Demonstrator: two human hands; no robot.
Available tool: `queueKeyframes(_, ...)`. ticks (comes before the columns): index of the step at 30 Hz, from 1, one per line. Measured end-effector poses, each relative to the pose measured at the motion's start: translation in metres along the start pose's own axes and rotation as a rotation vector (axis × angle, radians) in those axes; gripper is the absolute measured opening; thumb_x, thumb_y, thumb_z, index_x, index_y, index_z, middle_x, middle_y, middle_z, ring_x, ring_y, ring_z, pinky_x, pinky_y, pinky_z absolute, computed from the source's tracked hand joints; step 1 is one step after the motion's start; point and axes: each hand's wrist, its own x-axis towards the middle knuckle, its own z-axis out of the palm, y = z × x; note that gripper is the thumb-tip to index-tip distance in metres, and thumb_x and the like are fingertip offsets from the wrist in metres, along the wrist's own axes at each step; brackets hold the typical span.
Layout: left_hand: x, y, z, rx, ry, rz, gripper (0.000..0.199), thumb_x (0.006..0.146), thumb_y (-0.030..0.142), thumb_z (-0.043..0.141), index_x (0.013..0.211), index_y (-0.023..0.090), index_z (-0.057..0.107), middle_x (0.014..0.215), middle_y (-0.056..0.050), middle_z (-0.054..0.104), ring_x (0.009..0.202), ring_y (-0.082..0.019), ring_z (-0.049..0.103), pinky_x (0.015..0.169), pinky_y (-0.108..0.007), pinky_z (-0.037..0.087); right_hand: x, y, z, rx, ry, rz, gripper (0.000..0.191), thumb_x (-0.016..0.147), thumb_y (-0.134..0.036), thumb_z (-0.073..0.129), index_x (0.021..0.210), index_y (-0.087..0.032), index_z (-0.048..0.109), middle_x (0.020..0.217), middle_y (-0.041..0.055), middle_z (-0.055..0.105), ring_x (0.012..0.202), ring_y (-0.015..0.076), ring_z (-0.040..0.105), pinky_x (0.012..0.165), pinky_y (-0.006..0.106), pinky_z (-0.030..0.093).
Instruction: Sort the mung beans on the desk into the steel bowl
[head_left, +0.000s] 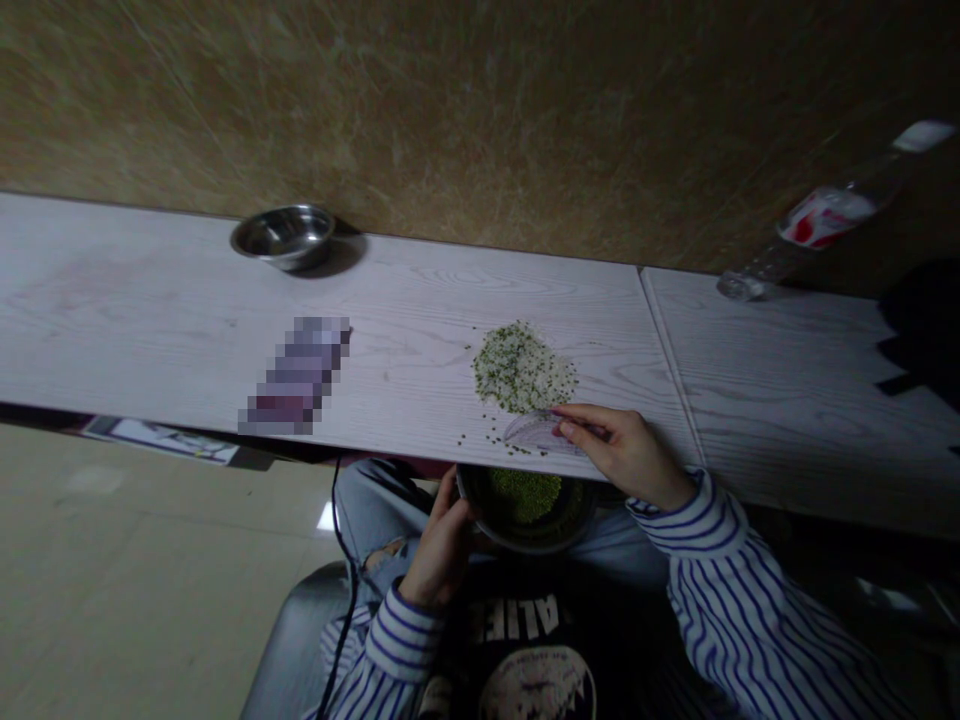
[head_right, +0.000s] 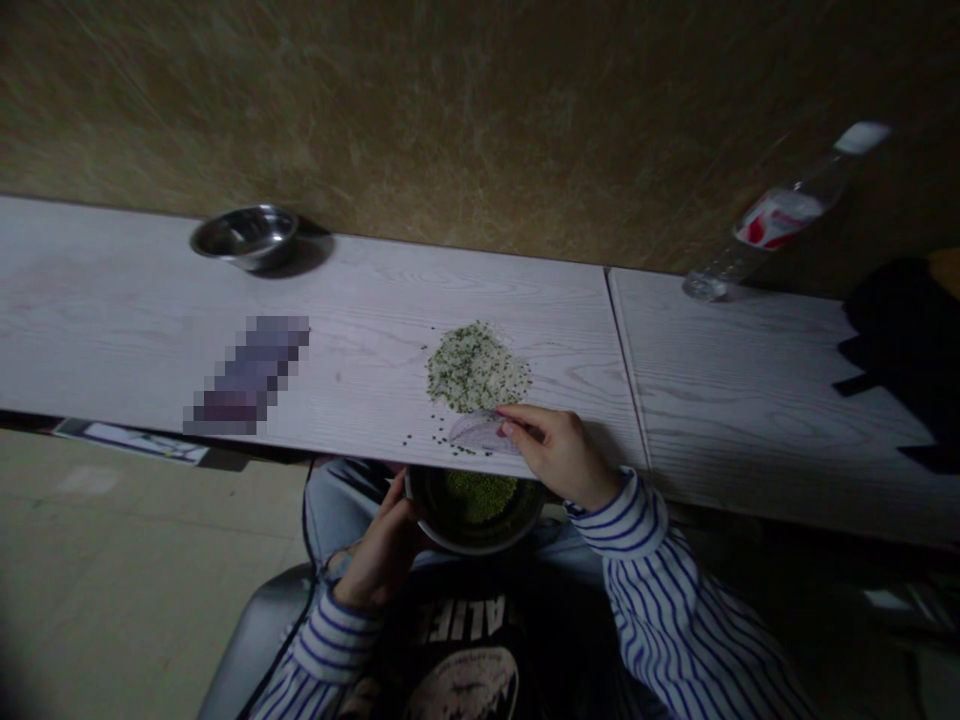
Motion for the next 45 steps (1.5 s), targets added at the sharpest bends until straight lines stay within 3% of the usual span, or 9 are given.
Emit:
queueKeyframes(8, -0.003, 0.004, 0.000, -0.015, 0.004, 0.012, 0.060, 0.063, 0.013, 0.060, 0.121, 0.023, 0.052, 0.098, -0.002, 0.063, 0.076, -0.016, 0.056, 0.064, -0.029, 0.051, 0.005, 0.006, 0.001, 0.040, 0.070, 0.049, 0.029, 0.083, -0.025, 0.059, 0.107, -0.016, 0.073, 0.094, 0.0088, 0.077, 0.085, 0.0225, 0.073, 0.081, 0.035, 0.059)
queueKeyframes(17, -0.004, 0.009, -0.002, -0.004, 0.021, 0.016, 0.060, 0.061, 0.013, 0.060, 0.120, 0.024, 0.054, 0.095, -0.001, 0.064, 0.082, -0.020, 0.060, 0.062, -0.027, 0.049, 0.012, 0.008, 0.013, -0.005, 0.110, 0.037, 0.030, 0.085, -0.027, 0.058, 0.108, -0.017, 0.073, 0.104, 0.0094, 0.076, 0.094, 0.0230, 0.071, 0.086, 0.037, 0.057)
queueKeyframes(20, -0.003, 0.010, -0.004, -0.007, 0.017, 0.031, 0.058, 0.062, 0.013, 0.060, 0.119, 0.025, 0.055, 0.093, 0.000, 0.063, 0.076, -0.017, 0.058, 0.060, -0.026, 0.048, 0.015, 0.008, 0.015, -0.013, 0.129, 0.030, 0.030, 0.085, -0.027, 0.057, 0.109, -0.017, 0.073, 0.106, 0.0096, 0.075, 0.095, 0.0229, 0.071, 0.087, 0.037, 0.057)
queueKeyframes(23, -0.003, 0.011, -0.006, -0.011, 0.016, 0.042, 0.056, 0.063, 0.014, 0.060, 0.118, 0.026, 0.055, 0.090, 0.002, 0.061, 0.069, -0.014, 0.054, 0.058, -0.025, 0.046, 0.018, 0.005, 0.019, -0.009, 0.111, 0.009, 0.030, 0.086, -0.027, 0.056, 0.110, -0.017, 0.072, 0.106, 0.0090, 0.075, 0.096, 0.0225, 0.071, 0.088, 0.036, 0.057)
queueKeyframes(29, -0.007, 0.015, -0.010, -0.017, 0.035, 0.049, 0.055, 0.063, 0.014, 0.060, 0.117, 0.026, 0.056, 0.092, 0.001, 0.061, 0.076, -0.016, 0.057, 0.061, -0.026, 0.048, 0.022, -0.001, 0.025, 0.000, 0.054, -0.007, 0.029, 0.085, -0.026, 0.057, 0.108, -0.019, 0.073, 0.105, 0.0080, 0.075, 0.096, 0.0224, 0.071, 0.086, 0.037, 0.057)
queueKeyframes(34, -0.006, 0.016, -0.017, -0.033, 0.023, 0.064, 0.057, 0.064, 0.013, 0.059, 0.120, 0.026, 0.054, 0.095, 0.001, 0.061, 0.074, -0.015, 0.057, 0.061, -0.026, 0.050, 0.025, -0.004, 0.030, -0.007, 0.080, -0.030, 0.029, 0.086, -0.024, 0.057, 0.109, -0.018, 0.073, 0.105, 0.0082, 0.075, 0.096, 0.0217, 0.071, 0.087, 0.036, 0.057)
queueKeyframes(39, -0.008, 0.017, -0.026, -0.032, 0.036, 0.070, 0.062, 0.065, 0.015, 0.063, 0.125, 0.027, 0.053, 0.093, 0.001, 0.062, 0.075, -0.016, 0.057, 0.064, -0.028, 0.051, 0.027, -0.013, 0.030, -0.023, -0.002, -0.039, 0.028, 0.085, -0.023, 0.058, 0.108, -0.021, 0.074, 0.099, 0.0067, 0.077, 0.090, 0.0217, 0.072, 0.081, 0.036, 0.059)
queueKeyframes(45, -0.013, 0.022, -0.032, -0.021, 0.029, 0.058, 0.060, 0.068, 0.013, 0.060, 0.126, 0.028, 0.054, 0.107, -0.001, 0.064, 0.083, -0.018, 0.057, 0.068, -0.030, 0.052, 0.041, -0.024, 0.039, -0.031, -0.066, -0.126, 0.027, 0.088, -0.024, 0.057, 0.111, -0.025, 0.072, 0.109, 0.0044, 0.074, 0.098, 0.0201, 0.070, 0.089, 0.038, 0.055)
